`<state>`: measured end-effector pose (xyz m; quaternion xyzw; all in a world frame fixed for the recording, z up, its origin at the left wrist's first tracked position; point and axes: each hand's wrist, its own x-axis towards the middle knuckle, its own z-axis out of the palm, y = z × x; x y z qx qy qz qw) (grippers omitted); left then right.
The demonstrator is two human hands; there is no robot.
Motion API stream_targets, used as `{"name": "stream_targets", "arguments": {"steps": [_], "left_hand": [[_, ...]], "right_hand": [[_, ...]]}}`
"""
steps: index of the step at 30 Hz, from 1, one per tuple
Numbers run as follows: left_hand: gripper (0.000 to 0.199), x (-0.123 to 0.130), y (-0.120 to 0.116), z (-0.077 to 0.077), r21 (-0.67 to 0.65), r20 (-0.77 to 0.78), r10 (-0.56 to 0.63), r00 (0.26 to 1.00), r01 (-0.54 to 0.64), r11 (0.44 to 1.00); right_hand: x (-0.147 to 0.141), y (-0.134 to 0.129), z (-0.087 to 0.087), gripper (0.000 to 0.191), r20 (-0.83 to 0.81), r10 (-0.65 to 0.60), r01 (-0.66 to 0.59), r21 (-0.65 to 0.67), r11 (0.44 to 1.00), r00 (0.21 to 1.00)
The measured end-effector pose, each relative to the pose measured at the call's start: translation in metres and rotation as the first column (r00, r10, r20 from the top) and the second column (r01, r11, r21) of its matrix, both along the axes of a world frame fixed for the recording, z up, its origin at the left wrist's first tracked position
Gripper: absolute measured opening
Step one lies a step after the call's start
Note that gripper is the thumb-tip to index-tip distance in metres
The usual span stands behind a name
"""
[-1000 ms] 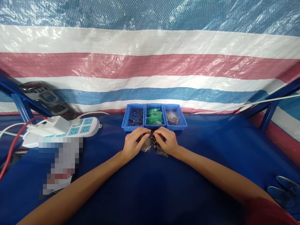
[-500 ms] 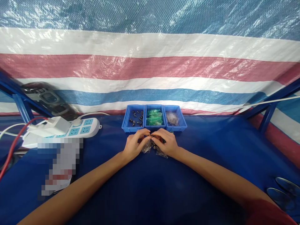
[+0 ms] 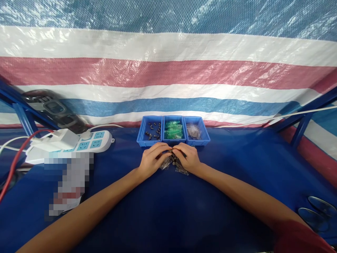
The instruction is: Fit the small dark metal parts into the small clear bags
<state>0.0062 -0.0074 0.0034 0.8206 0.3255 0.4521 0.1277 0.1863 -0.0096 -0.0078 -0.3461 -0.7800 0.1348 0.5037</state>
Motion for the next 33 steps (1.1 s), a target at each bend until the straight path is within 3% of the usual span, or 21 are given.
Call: {"name": "stream_targets", "arguments": {"steps": [11, 28, 33], "left_hand": [[0.018, -0.0014, -0.0004, -0.0015, -0.021, 0.027, 0.077, 0.997, -0.076, 0.997], [0.013, -0.0031, 0.0032, -0.0035, -0.032, 0.035, -0.051, 0.998, 0.052, 0.998], [0.007, -0.0028, 0.0026, -0.004, -0.043, 0.051, 0.038, 0.998, -0.036, 0.998]], "right_hand": [[-0.0001, -0.0018, 0.0031, 0.017, -0.051, -0.015, 0.014, -0.006, 1.0, 0.999], [0.0, -0.0031, -0.0023, 0.015, -0.03, 0.053, -0.051, 0.064, 0.997, 0.998], [-0.0005, -0.003, -0.001, 0.016, -0.033, -0.005, 0.006, 0.026, 1.0, 0.999]]}}
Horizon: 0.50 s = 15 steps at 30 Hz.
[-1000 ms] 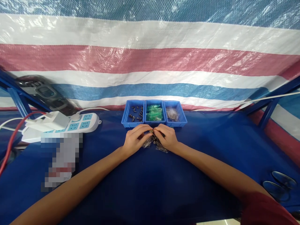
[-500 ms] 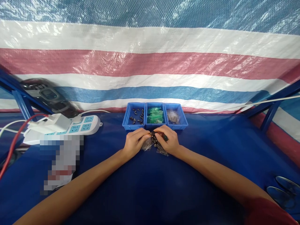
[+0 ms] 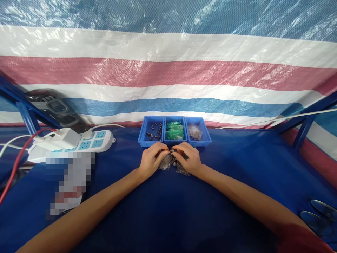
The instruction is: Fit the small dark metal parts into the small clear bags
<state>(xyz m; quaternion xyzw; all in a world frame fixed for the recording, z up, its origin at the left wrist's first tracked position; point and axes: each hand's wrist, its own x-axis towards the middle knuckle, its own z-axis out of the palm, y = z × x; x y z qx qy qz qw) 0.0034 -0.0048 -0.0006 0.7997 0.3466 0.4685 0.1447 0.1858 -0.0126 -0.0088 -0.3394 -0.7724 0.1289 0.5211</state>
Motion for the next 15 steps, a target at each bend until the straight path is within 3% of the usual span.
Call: {"name": "stream_targets", "arguments": {"steps": [9, 15], "left_hand": [[0.013, 0.0017, -0.0022, 0.0015, 0.113, -0.03, 0.009, 1.0, -0.005, 0.994], [0.011, 0.0019, -0.0056, 0.0018, -0.003, -0.004, 0.032, 0.999, -0.032, 0.999]], "right_hand": [[-0.0003, 0.0016, 0.0, 0.017, 0.014, -0.012, 0.012, 0.011, 1.0, 1.0], [-0.001, 0.0026, 0.0, 0.019, 0.009, 0.0, 0.0, 0.012, 1.0, 1.0]]}}
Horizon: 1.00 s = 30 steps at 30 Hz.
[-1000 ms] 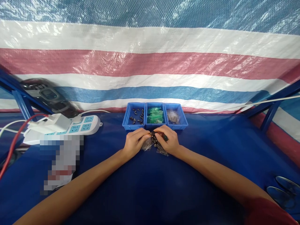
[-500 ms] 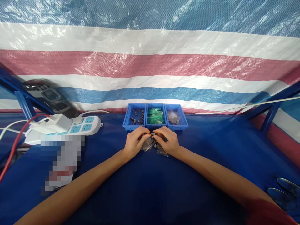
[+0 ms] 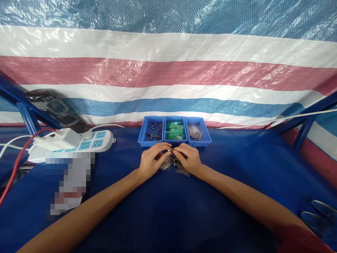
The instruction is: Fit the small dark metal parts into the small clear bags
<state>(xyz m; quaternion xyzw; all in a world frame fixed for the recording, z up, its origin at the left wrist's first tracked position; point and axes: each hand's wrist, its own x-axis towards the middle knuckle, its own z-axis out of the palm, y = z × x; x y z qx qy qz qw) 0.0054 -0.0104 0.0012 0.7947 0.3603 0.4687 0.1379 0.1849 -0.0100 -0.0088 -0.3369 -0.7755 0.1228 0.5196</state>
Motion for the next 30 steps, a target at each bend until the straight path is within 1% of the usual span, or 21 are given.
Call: {"name": "stream_targets", "arguments": {"steps": [3, 8, 10, 14, 16, 18, 21, 24, 27, 30], "left_hand": [[0.013, -0.001, 0.0, -0.001, -0.027, 0.017, 0.013, 1.0, -0.013, 1.0], [0.018, -0.004, 0.003, -0.003, 0.067, -0.006, -0.032, 0.999, 0.032, 0.997], [0.019, -0.004, 0.004, -0.005, 0.035, -0.016, -0.037, 0.999, 0.038, 0.999], [0.024, -0.003, 0.005, -0.01, -0.107, 0.01, 0.001, 1.0, 0.0, 0.994], [0.027, -0.003, 0.004, -0.012, -0.143, 0.03, -0.021, 0.999, 0.025, 0.989], [0.028, -0.002, 0.004, -0.013, -0.15, 0.039, -0.047, 0.998, 0.052, 0.987], [0.027, -0.002, 0.003, -0.011, -0.147, 0.036, -0.065, 0.997, 0.07, 0.987], [0.021, -0.001, 0.002, -0.006, -0.128, 0.005, -0.032, 0.999, 0.033, 0.991], [0.017, 0.0, 0.001, 0.0, -0.066, -0.051, 0.002, 0.999, -0.006, 0.998], [0.02, 0.001, 0.002, 0.001, -0.002, -0.059, -0.025, 0.998, 0.025, 1.0]], "right_hand": [[0.001, -0.001, 0.001, 0.018, -0.02, -0.014, 0.013, -0.012, 1.0, 1.0], [0.001, -0.004, 0.001, 0.016, -0.042, -0.039, 0.038, -0.013, 0.999, 0.998], [0.001, -0.004, 0.0, 0.015, -0.041, -0.021, 0.021, 0.003, 1.0, 0.999], [0.001, -0.002, -0.003, 0.015, -0.02, 0.018, -0.017, 0.02, 1.0, 1.0], [0.001, -0.002, -0.004, 0.016, -0.004, 0.033, -0.033, 0.018, 0.999, 0.999], [0.001, -0.001, -0.004, 0.015, 0.005, 0.051, -0.051, 0.015, 0.999, 0.999], [0.001, -0.001, -0.003, 0.013, 0.003, 0.061, -0.061, 0.014, 0.998, 0.998], [0.001, -0.002, 0.0, 0.014, -0.009, 0.02, -0.02, -0.001, 1.0, 1.0], [0.001, -0.001, 0.002, 0.018, -0.03, -0.024, 0.024, -0.017, 1.0, 0.999], [0.002, -0.001, 0.002, 0.019, -0.043, -0.029, 0.029, -0.008, 1.0, 0.999]]}}
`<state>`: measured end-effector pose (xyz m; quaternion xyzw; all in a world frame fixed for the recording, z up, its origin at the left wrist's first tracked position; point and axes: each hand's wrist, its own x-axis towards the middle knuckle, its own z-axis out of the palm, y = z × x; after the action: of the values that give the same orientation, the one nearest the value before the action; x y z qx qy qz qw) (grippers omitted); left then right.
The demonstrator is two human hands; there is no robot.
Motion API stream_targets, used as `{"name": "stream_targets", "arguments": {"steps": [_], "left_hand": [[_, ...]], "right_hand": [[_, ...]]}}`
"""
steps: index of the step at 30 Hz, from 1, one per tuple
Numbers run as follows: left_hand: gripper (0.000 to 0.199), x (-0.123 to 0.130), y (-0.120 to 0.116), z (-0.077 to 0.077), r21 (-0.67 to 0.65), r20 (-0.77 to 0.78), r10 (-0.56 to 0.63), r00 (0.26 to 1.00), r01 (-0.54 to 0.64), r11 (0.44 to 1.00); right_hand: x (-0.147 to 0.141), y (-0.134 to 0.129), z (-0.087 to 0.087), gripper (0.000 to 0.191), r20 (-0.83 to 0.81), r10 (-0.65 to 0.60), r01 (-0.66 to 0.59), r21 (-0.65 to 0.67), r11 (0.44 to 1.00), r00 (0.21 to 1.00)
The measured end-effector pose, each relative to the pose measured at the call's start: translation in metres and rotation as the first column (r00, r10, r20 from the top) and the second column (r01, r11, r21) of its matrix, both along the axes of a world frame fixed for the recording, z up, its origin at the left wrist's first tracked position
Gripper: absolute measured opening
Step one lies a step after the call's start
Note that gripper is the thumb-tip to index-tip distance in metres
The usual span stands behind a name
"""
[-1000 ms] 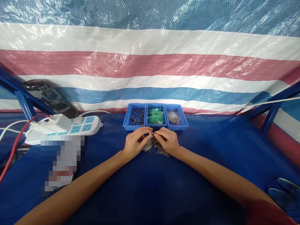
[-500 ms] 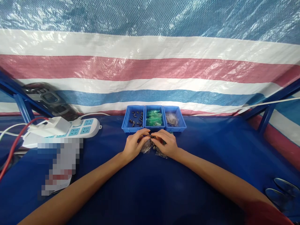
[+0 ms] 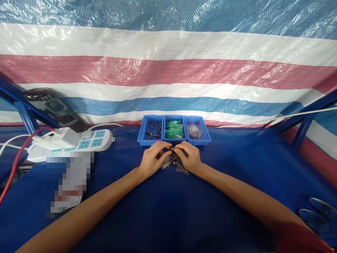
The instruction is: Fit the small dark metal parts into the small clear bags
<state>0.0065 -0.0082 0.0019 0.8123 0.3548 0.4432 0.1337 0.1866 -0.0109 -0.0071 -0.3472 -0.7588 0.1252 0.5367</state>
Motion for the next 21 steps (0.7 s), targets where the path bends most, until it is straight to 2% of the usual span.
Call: {"name": "stream_targets", "arguments": {"steps": [7, 15, 21], "left_hand": [[0.015, 0.0011, 0.0, -0.0005, 0.008, -0.004, -0.046, 0.999, 0.047, 0.999], [0.018, 0.0002, -0.0029, 0.0007, -0.032, 0.044, 0.051, 0.998, -0.05, 0.998], [0.017, -0.0012, -0.0021, -0.0006, 0.009, 0.045, 0.031, 0.999, -0.031, 0.999]], "right_hand": [[0.0017, 0.0005, -0.0016, 0.026, 0.057, 0.033, -0.031, -0.032, 0.999, 0.998], [0.0016, 0.0009, -0.0009, 0.026, 0.055, 0.024, -0.022, -0.029, 0.999, 0.998], [0.0016, -0.001, 0.0019, 0.024, 0.049, 0.019, -0.018, -0.033, 0.999, 0.999]]}}
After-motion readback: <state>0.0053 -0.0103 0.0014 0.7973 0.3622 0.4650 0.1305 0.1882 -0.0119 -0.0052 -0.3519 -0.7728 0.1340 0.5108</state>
